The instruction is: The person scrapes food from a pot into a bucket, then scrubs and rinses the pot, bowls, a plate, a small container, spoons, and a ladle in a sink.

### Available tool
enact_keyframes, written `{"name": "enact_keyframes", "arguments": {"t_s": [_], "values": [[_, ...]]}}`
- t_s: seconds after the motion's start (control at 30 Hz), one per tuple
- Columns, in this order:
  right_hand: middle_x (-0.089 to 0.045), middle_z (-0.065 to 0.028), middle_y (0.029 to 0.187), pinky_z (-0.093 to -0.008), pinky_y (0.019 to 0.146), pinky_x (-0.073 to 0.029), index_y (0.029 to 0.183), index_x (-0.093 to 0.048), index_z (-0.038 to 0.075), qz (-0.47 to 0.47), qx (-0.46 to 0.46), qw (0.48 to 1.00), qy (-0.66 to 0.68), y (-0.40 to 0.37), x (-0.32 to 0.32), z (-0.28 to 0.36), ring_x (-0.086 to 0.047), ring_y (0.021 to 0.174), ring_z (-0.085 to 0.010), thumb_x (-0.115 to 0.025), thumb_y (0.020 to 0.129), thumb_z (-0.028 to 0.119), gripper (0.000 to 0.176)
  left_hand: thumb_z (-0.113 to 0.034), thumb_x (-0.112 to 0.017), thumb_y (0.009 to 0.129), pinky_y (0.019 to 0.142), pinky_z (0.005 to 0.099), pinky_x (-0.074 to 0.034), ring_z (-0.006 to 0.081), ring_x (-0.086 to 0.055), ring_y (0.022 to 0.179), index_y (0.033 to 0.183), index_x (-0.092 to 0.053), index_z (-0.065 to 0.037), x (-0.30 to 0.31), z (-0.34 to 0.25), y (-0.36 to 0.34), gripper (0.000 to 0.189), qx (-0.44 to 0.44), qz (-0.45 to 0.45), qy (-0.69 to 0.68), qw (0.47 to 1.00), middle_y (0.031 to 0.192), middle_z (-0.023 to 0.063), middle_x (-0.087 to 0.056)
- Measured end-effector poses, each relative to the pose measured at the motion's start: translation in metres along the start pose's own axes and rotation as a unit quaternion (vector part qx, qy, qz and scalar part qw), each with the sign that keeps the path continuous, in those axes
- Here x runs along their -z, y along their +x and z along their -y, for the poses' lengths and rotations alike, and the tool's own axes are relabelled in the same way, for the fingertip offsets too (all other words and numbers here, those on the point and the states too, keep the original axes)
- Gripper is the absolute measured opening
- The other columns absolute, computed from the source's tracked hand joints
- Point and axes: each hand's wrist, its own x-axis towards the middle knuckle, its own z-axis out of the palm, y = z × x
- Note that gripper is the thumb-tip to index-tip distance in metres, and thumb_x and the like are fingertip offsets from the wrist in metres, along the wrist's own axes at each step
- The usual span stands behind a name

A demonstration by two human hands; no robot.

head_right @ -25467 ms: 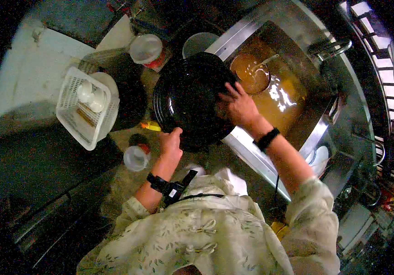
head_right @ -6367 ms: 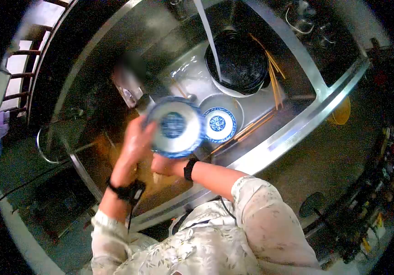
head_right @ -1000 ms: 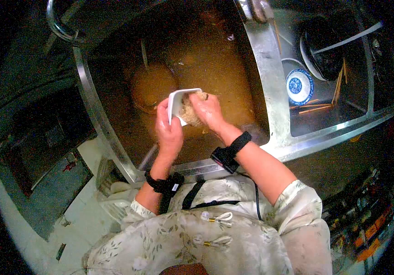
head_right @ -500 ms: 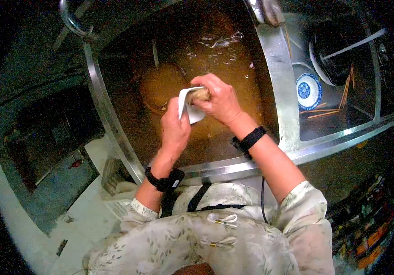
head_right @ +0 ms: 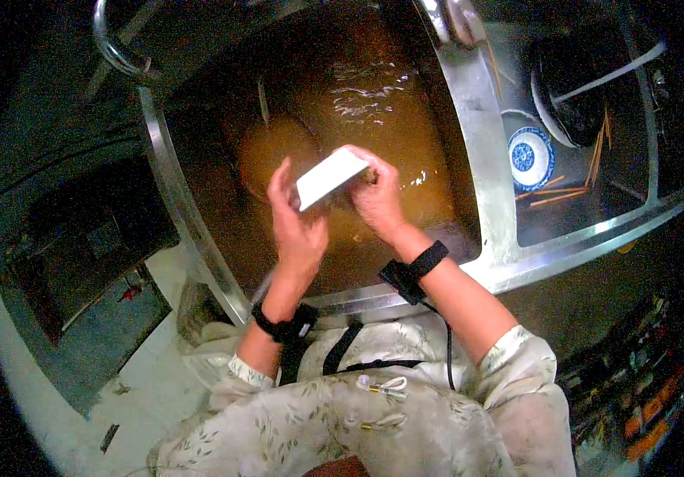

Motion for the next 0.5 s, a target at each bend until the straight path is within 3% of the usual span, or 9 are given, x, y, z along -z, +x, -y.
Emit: {"name": "enact_keyframes", "arguments": {"t_s": [0.03, 0.07, 0.1, 0.17, 0.2, 0.27, 0.37, 0.5], "values": [[-0.067, -0.0063, 0.106, -0.0296, 0.085, -0.049, 0.106, -0.065, 0.002, -0.033, 0.149, 0.984, -0.09, 0.004, 0.002, 0.012, -0.061, 0.097, -0.0164, -0.062, 0.082, 0.001, 0.024, 0.006, -0.058, 0.08, 0.087, 0.0326, -0.047, 0.0252, -0.053, 0.106, 0.137, -0.036, -0.004, 0.001, -0.007, -0.006, 0.061, 0.097, -0.021, -0.085, 0.991, 0.132, 0.0177, -0.045], [-0.068, -0.0062, 0.109, -0.0299, 0.088, -0.048, 0.109, -0.065, 0.004, -0.053, 0.207, 0.973, -0.088, 0.007, 0.005, 0.01, -0.062, 0.101, -0.0178, -0.064, 0.077, -0.003, 0.032, 0.007, -0.053, 0.082, 0.089, 0.0327, -0.048, 0.0189, -0.053, 0.104, 0.143, -0.021, -0.004, 0.004, -0.004, -0.015, 0.069, 0.131, -0.007, -0.136, 0.982, 0.135, 0.0165, -0.044], [-0.068, -0.0062, 0.109, -0.0299, 0.088, -0.048, 0.109, -0.065, 0.004, -0.05, 0.214, 0.972, -0.087, 0.009, 0.007, 0.015, -0.062, 0.101, -0.0178, -0.064, 0.077, -0.003, 0.032, -0.005, -0.054, 0.093, 0.088, 0.0344, -0.049, 0.0188, -0.054, 0.105, 0.14, -0.03, -0.002, 0.007, -0.009, -0.02, 0.053, 0.181, -0.033, -0.263, 0.947, 0.132, 0.0163, -0.047], [-0.067, -0.0086, 0.109, -0.0313, 0.088, -0.049, 0.111, -0.065, 0.005, -0.073, 0.245, 0.963, -0.091, 0.009, 0.009, 0.024, -0.063, 0.101, -0.0191, -0.065, 0.077, -0.004, 0.036, -0.021, -0.055, 0.098, 0.09, 0.0357, -0.048, 0.0225, -0.054, 0.106, 0.131, -0.043, -0.001, 0.021, -0.018, -0.025, 0.041, 0.322, 0.041, -0.543, 0.774, 0.128, 0.017, -0.051], [-0.067, -0.0103, 0.107, -0.0327, 0.088, -0.05, 0.112, -0.064, 0.005, -0.076, 0.281, 0.951, -0.109, 0.011, 0.009, 0.023, -0.064, 0.101, -0.0222, -0.066, 0.076, -0.002, 0.037, -0.021, -0.055, 0.098, 0.09, 0.0357, -0.048, 0.0225, -0.054, 0.106, 0.131, -0.043, -0.001, 0.022, -0.027, -0.021, 0.041, 0.318, 0.038, -0.543, 0.776, 0.128, 0.017, -0.051], [-0.067, -0.0106, 0.106, -0.0327, 0.087, -0.05, 0.112, -0.064, 0.005, -0.049, 0.307, 0.941, -0.132, 0.008, 0.009, 0.032, -0.064, 0.1, -0.0233, -0.066, 0.076, -0.002, 0.036, -0.031, -0.05, 0.099, 0.098, 0.0405, -0.047, 0.0255, -0.054, 0.115, 0.13, -0.046, -0.001, 0.017, -0.041, -0.014, 0.044, 0.379, 0.052, -0.692, 0.612, 0.127, 0.0166, -0.055], [-0.067, -0.0118, 0.106, -0.0335, 0.085, -0.052, 0.111, -0.064, 0.005, 0.001, 0.319, 0.934, -0.158, 0.009, 0.0, 0.036, -0.065, 0.098, -0.0269, -0.067, 0.073, -0.002, 0.039, -0.027, -0.049, 0.099, 0.106, 0.0431, -0.043, 0.0255, -0.052, 0.121, 0.13, -0.045, -0.002, 0.014, -0.032, 0.0, 0.04, 0.408, -0.03, -0.718, 0.564, 0.129, 0.0134, -0.055], [-0.067, -0.0135, 0.107, -0.0369, 0.086, -0.053, 0.114, -0.062, 0.004, 0.053, 0.4, 0.887, -0.225, 0.019, 0.009, 0.041, -0.066, 0.099, -0.0306, -0.062, 0.07, -0.01, 0.046, -0.023, -0.047, 0.1, 0.108, 0.0442, -0.041, 0.0243, -0.053, 0.12, 0.13, -0.046, -0.002, 0.017, -0.011, -0.008, 0.037, 0.437, -0.056, -0.71, 0.55, 0.129, 0.0107, -0.055]]}}
